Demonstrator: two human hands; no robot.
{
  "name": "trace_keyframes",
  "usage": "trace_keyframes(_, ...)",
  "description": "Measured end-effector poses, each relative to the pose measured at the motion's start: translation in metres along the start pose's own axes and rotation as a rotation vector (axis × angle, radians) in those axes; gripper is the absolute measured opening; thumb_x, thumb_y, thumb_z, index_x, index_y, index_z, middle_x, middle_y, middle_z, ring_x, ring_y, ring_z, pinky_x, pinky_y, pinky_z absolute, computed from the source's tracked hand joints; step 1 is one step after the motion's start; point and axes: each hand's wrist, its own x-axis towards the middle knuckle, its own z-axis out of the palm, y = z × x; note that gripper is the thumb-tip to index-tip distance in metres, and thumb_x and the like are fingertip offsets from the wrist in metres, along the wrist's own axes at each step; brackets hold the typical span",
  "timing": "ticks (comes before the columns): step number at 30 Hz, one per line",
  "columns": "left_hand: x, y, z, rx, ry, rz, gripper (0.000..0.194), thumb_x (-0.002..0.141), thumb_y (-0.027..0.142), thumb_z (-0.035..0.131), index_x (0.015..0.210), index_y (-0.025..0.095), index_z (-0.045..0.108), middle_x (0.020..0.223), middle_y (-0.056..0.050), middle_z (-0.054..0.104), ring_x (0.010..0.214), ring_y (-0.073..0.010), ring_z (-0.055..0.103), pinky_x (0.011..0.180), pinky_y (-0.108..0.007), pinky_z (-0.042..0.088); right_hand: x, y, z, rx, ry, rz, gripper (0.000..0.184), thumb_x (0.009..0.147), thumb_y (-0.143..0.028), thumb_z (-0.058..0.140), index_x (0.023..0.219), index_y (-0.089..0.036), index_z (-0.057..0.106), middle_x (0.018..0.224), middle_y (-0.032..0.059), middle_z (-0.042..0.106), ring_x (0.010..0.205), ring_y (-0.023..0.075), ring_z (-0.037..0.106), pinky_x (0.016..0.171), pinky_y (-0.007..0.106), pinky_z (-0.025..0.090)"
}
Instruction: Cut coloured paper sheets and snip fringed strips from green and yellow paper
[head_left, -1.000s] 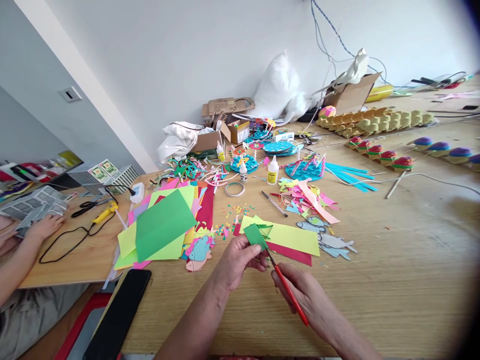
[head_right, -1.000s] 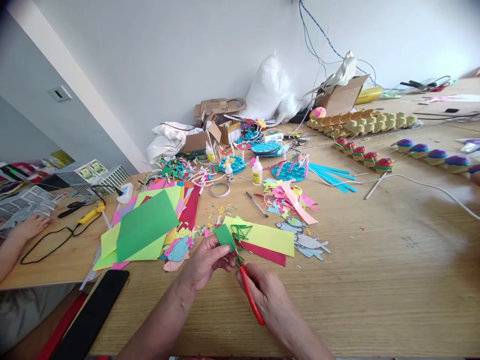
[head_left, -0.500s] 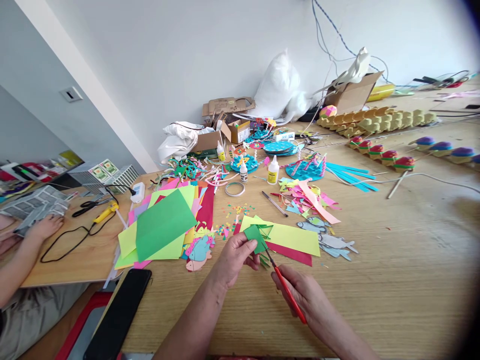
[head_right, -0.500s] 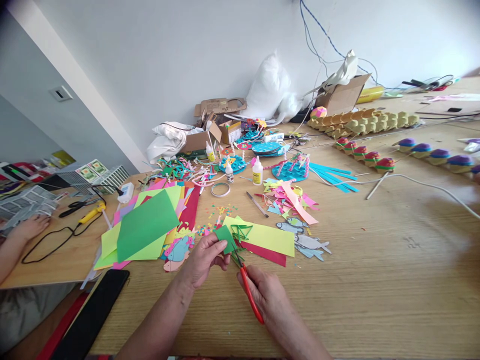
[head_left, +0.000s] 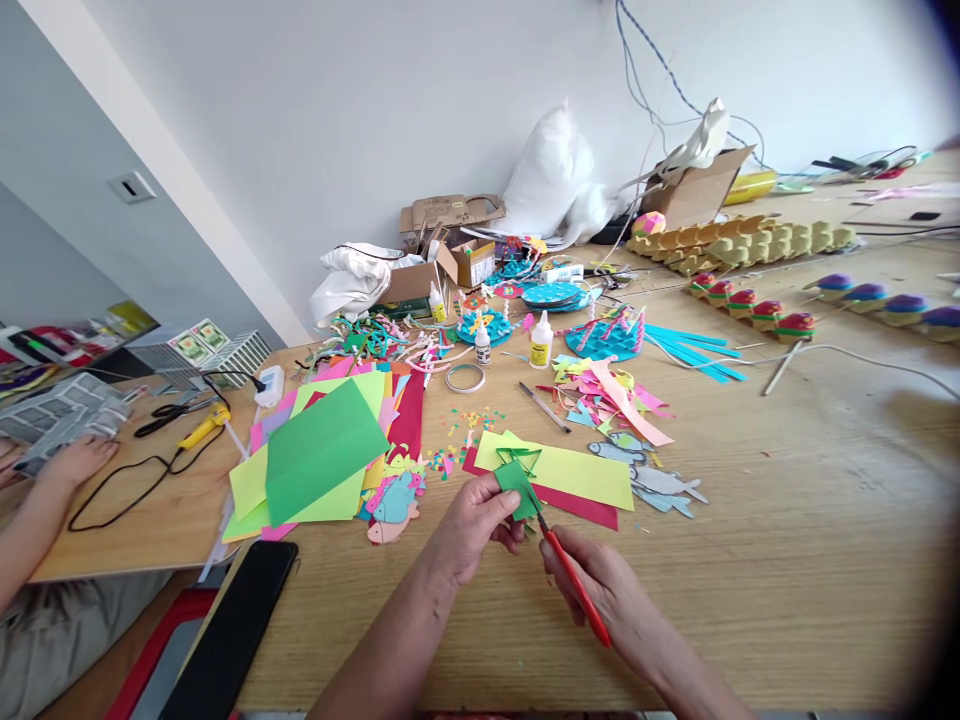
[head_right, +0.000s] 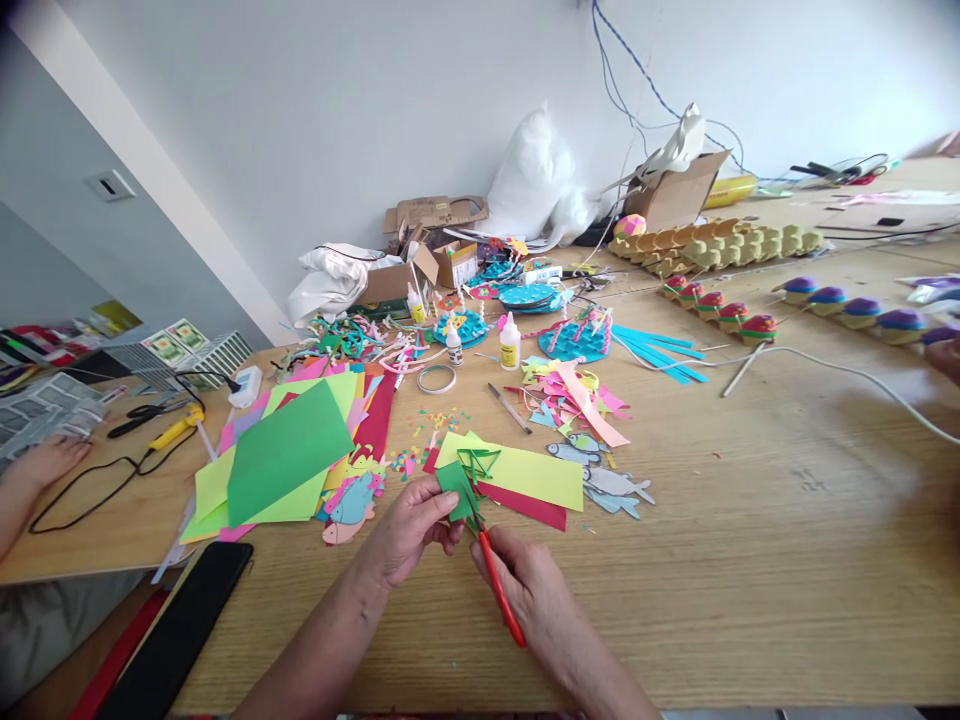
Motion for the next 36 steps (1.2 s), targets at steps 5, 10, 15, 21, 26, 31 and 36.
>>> trace_keyframes(5,0.0,0.0002,-0.0014,-0.032,-0.011,-0.025,0.025,0.068,0.036,0.06,0.072,0.012,0.056,0.056,0.001,0.051,0.046,-0.0066,0.046,0.04,-0.016,0.036,-0.0005,0.0021,0.001,-0.025,0.0,0.005,0.039,0.087,-0.046,0.03,0.068,-0.018,0.049,0.053,-0.0052,0.039,0.044,0.0083,0.038,0.039,0.017,0.031)
trace_keyframes(10,-0.0005,0.0005,-0.0013,-0.026,0.006,-0.049,0.027,0.065,0.038,0.062,0.071,0.012,0.055,0.056,0.001,0.051,0.046,-0.0066,0.046,0.04,-0.016,0.035,0.0011,0.0045,0.0019,-0.097,0.055,-0.049,0.04,0.086,-0.046,0.032,0.066,-0.018,0.052,0.055,-0.0034,0.047,0.045,0.009,0.039,0.039,0.018,0.03)
trace_keyframes(15,0.0012,-0.0006,-0.0047,0.059,0.06,0.007,0.031,0.069,0.044,0.058,0.075,0.013,0.056,0.057,0.002,0.05,0.047,-0.0071,0.047,0.041,-0.017,0.038,0.0023,0.0041,0.0023,-0.143,0.065,-0.052,0.04,0.085,-0.047,0.031,0.059,-0.019,0.045,0.051,-0.0039,0.042,0.047,0.0098,0.039,0.041,0.019,0.031)
trace_keyframes(21,0.0033,-0.0019,-0.0061,0.1,0.096,0.052,0.03,0.069,0.043,0.057,0.07,0.013,0.055,0.053,0.004,0.047,0.043,-0.0053,0.044,0.038,-0.015,0.036,0.0022,0.0057,0.004,-0.101,0.038,-0.027,0.039,0.085,-0.046,0.03,0.058,-0.02,0.038,0.051,-0.0049,0.037,0.046,0.0093,0.037,0.039,0.019,0.029)
trace_keyframes(26,0.0012,-0.0037,-0.0005,0.065,0.052,0.01,0.026,0.071,0.039,0.056,0.071,0.013,0.054,0.052,0.003,0.048,0.041,-0.0042,0.042,0.037,-0.014,0.033,0.0021,0.0041,0.0024,-0.044,-0.01,-0.007,0.037,0.086,-0.045,0.029,0.061,-0.02,0.041,0.048,-0.0055,0.039,0.044,0.0103,0.04,0.042,0.02,0.032)
trace_keyframes(31,-0.0002,-0.0057,0.0002,0.038,0.034,0.002,0.026,0.071,0.038,0.056,0.075,0.012,0.056,0.054,0.003,0.05,0.042,-0.0036,0.043,0.038,-0.014,0.033,0.0015,0.0027,0.0016,-0.017,0.001,-0.007,0.036,0.086,-0.044,0.031,0.062,-0.02,0.044,0.048,-0.0056,0.039,0.043,0.0102,0.04,0.043,0.02,0.032)
trace_keyframes(36,-0.0004,-0.0069,-0.0026,0.009,0.02,-0.002,0.028,0.071,0.039,0.057,0.076,0.011,0.056,0.055,0.003,0.05,0.041,-0.0036,0.043,0.037,-0.014,0.032,0.0011,0.0065,0.0032,-0.048,0.02,-0.025,0.038,0.086,-0.045,0.031,0.062,-0.019,0.045,0.053,-0.0049,0.041,0.044,0.0085,0.038,0.04,0.019,0.03)
